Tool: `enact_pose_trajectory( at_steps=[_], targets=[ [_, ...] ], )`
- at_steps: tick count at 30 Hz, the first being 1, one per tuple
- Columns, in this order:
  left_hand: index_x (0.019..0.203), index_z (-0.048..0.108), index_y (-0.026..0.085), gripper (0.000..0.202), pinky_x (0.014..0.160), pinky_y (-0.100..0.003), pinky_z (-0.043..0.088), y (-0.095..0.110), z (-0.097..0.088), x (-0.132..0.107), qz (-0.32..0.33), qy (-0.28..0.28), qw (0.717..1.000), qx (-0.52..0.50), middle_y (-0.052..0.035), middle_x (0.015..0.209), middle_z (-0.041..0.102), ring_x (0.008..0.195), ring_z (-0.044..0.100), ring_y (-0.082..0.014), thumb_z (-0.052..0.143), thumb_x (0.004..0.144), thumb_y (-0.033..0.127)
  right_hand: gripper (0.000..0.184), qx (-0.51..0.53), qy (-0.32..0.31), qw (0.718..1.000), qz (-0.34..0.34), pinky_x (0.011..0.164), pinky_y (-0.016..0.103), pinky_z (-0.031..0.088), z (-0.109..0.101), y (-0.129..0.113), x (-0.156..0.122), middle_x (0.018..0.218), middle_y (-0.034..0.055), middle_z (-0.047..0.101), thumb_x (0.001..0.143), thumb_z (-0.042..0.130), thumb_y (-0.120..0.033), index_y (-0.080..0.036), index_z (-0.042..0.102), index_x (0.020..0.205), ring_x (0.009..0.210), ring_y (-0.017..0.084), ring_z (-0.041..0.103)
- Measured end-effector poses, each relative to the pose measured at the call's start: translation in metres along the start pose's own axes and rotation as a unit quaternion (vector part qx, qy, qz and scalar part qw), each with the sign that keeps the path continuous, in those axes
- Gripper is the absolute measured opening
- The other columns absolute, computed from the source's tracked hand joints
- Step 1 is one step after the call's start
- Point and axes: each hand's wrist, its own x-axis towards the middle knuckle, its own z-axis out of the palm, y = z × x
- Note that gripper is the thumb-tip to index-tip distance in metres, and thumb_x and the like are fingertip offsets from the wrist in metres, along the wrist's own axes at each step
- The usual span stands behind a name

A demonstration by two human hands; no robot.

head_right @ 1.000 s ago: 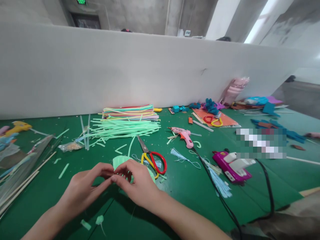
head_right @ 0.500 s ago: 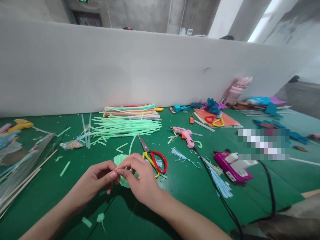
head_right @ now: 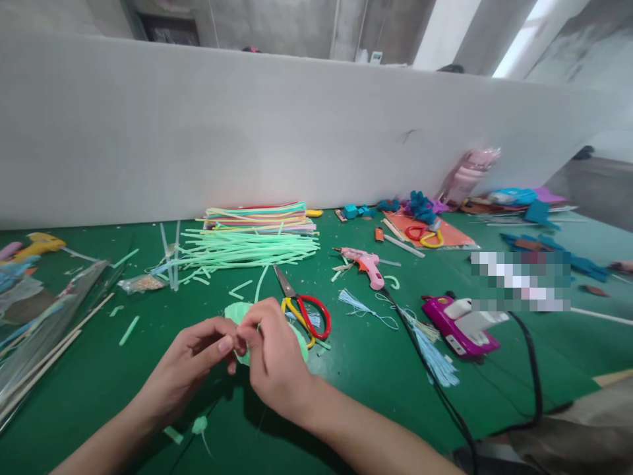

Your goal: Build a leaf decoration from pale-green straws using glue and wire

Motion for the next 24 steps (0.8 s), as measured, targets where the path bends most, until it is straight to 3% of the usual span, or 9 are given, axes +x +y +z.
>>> enact_pose_trajectory(
  at_steps=[4,11,19,22,24],
  targets=[
    [0.077,0.067,0.018,0.019,0.064,-0.026,0.047,0.001,-0.002,-0.001,0.019,0.019,0.999,-0.033,-0.0027,0.078,0.064,0.066,0.057,-0.0135,0.062,0.084,0.035,0.018,0.037,0.059,0.994,0.084,0.066,0.027,0.042,-0.006,0.005,0.006,0.08,0.0022,0.052,0.096,0.042,-0.03,-0.02,0.051,0.084,0.071,0.014,0.051],
    [0.081,0.073,0.022,0.01,0.065,-0.026,0.05,0.002,-0.011,0.0,0.025,0.031,0.998,-0.05,-0.0026,0.081,0.071,0.068,0.06,-0.014,0.074,0.074,0.029,0.02,0.107,0.02,0.983,0.15,0.065,0.025,0.045,-0.007,0.006,0.009,0.084,0.0032,0.061,0.091,0.053,-0.038,-0.02,0.06,0.088,0.077,0.014,0.058],
    [0.086,0.073,0.021,0.016,0.065,-0.028,0.05,0.003,-0.01,-0.001,0.014,0.046,0.999,-0.02,-0.006,0.086,0.072,0.071,0.061,-0.017,0.068,0.079,0.034,0.019,0.157,0.012,0.967,0.2,0.066,0.027,0.052,-0.004,0.007,0.009,0.084,0.0041,0.068,0.088,0.057,-0.038,-0.02,0.061,0.094,0.077,0.016,0.066],
    [0.083,0.068,0.02,0.019,0.063,-0.027,0.047,0.01,-0.019,0.003,0.017,0.042,0.996,0.075,-0.0041,0.081,0.069,0.067,0.059,-0.0159,0.058,0.085,0.035,0.017,0.108,0.008,0.976,0.189,0.07,0.029,0.053,-0.008,0.011,0.012,0.089,0.0048,0.07,0.085,0.061,-0.035,-0.021,0.064,0.094,0.081,0.018,0.067],
    [0.073,0.064,0.02,0.026,0.059,-0.025,0.043,0.018,-0.038,0.007,0.034,0.05,0.969,0.24,-0.0012,0.07,0.064,0.06,0.055,-0.015,0.05,0.088,0.036,0.017,0.062,0.004,0.982,0.179,0.07,0.029,0.052,-0.014,0.015,0.015,0.088,0.0044,0.071,0.084,0.061,-0.035,-0.022,0.067,0.094,0.078,0.018,0.067]
  ],
)
